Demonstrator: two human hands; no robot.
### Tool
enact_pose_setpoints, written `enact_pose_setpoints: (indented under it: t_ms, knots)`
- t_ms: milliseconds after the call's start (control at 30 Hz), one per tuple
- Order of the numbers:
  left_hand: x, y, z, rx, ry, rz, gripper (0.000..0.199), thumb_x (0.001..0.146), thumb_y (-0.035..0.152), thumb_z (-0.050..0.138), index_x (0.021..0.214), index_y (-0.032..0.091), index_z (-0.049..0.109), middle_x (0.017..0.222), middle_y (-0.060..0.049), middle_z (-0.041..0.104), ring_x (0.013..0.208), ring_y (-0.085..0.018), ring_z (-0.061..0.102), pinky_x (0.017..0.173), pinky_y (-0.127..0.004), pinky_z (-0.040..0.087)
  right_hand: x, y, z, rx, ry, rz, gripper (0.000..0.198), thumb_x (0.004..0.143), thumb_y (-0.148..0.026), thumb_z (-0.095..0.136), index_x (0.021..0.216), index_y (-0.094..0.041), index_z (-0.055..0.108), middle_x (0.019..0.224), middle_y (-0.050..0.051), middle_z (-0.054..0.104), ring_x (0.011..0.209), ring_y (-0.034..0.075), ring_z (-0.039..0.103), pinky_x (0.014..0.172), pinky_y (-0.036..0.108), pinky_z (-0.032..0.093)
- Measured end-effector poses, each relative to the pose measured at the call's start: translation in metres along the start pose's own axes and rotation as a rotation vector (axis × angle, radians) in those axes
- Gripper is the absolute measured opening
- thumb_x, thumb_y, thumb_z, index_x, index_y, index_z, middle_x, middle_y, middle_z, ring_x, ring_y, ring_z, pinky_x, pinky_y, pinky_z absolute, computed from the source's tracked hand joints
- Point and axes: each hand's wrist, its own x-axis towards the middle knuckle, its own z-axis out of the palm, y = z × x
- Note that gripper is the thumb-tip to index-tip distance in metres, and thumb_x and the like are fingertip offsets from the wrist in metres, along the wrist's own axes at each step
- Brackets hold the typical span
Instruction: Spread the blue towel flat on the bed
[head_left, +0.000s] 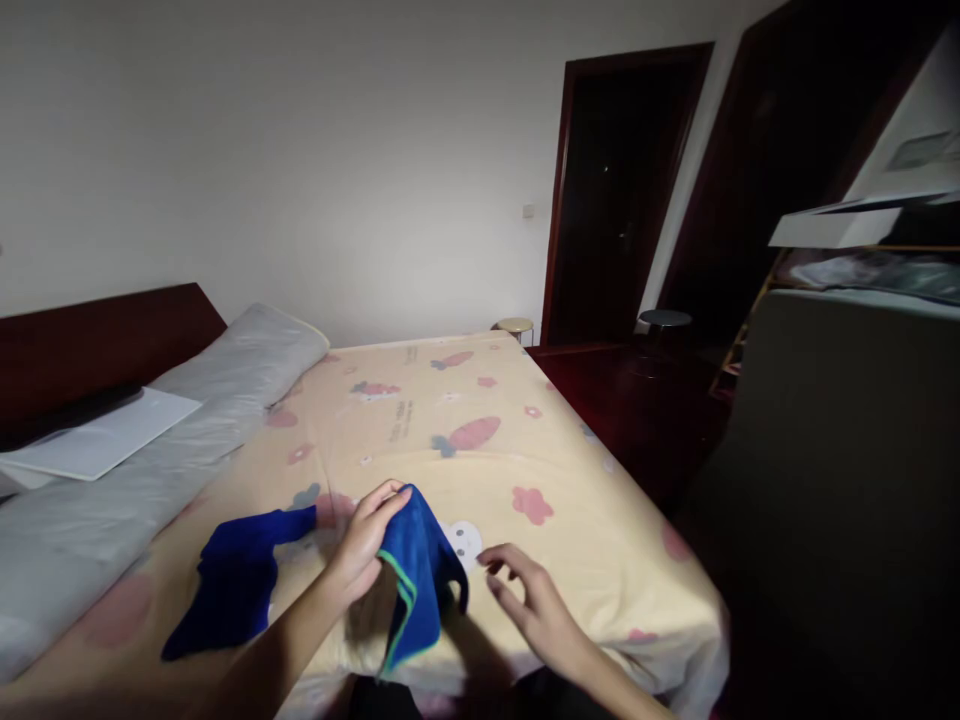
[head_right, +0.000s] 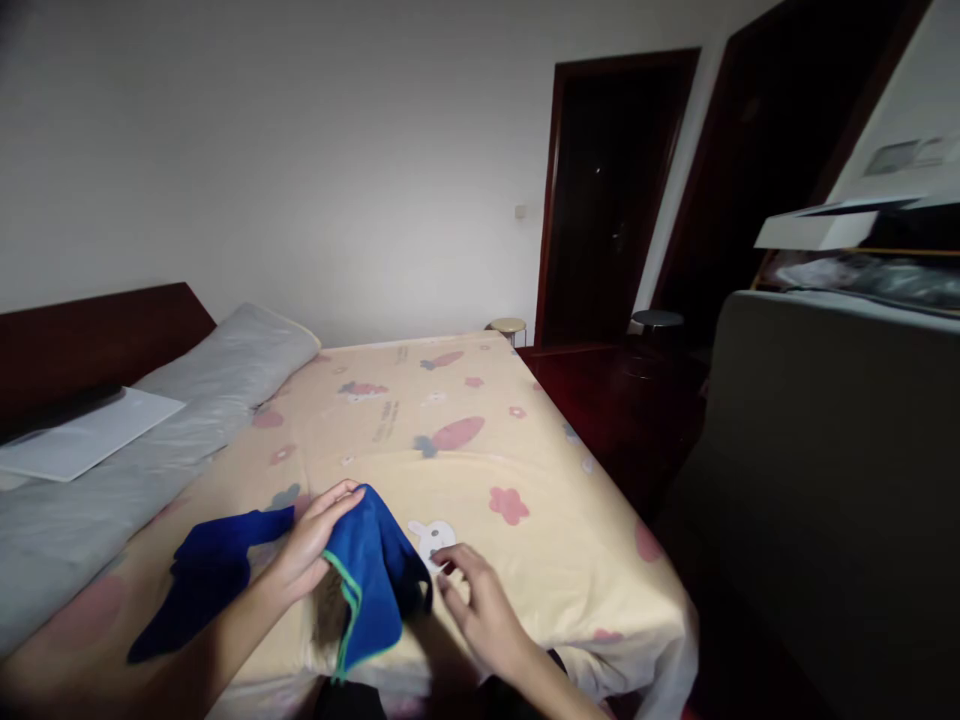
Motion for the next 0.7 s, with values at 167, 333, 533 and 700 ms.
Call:
enact_pose_setpoints:
  t_ms: [167, 333, 533, 700]
  knots:
    - [-0.005, -0.021, 0.029, -0.042, -0.074, 0.032, 0.038, 0.063, 0.045, 0.080, 0.075, 0.018, 0.056, 0.067, 0.006, 0.050, 0.062, -0.007, 0.048, 0.056, -0.019, 0.040, 0.002, -0.051, 0.026, -0.080, -0.073, -0.129, 0.031, 0.089, -0.046, 0.050, 0.107, -0.021, 0.055, 0.102, 0.006, 0.063, 0.094, 0.018, 0.057, 0.086, 0.032, 0.043]
    - [-0.016, -0.022, 0.032, -0.111, -0.178, 0.028, 0.033, 0.069, 0.039, 0.078, 0.090, 0.019, 0.062, 0.088, 0.000, 0.060, 0.083, -0.010, 0.055, 0.075, -0.021, 0.044, 0.011, -0.040, 0.028, -0.047, 0.052, -0.115, 0.027, 0.092, -0.043, 0.044, 0.082, -0.019, 0.051, 0.076, 0.001, 0.054, 0.071, 0.013, 0.048, 0.069, 0.028, 0.038]
    - [-0.025, -0.020, 0.027, 0.019, -0.367, 0.054, 0.048, 0.065, 0.022, 0.079, 0.110, 0.023, 0.060, 0.107, -0.004, 0.061, 0.101, -0.016, 0.054, 0.088, -0.026, 0.041, 0.011, -0.042, 0.024, 0.121, 0.022, -0.084, 0.035, 0.092, -0.048, 0.043, 0.073, -0.019, 0.044, 0.069, -0.003, 0.043, 0.067, 0.010, 0.039, 0.064, 0.025, 0.033]
    - [-0.017, -0.026, 0.028, -0.018, -0.254, 0.035, 0.026, 0.068, 0.028, 0.075, 0.088, 0.018, 0.062, 0.087, -0.002, 0.061, 0.085, -0.014, 0.055, 0.076, -0.025, 0.042, 0.010, -0.044, 0.022, 0.180, -0.032, -0.059, 0.040, 0.094, -0.051, 0.038, 0.069, -0.019, 0.039, 0.067, -0.003, 0.038, 0.064, 0.010, 0.035, 0.062, 0.026, 0.030]
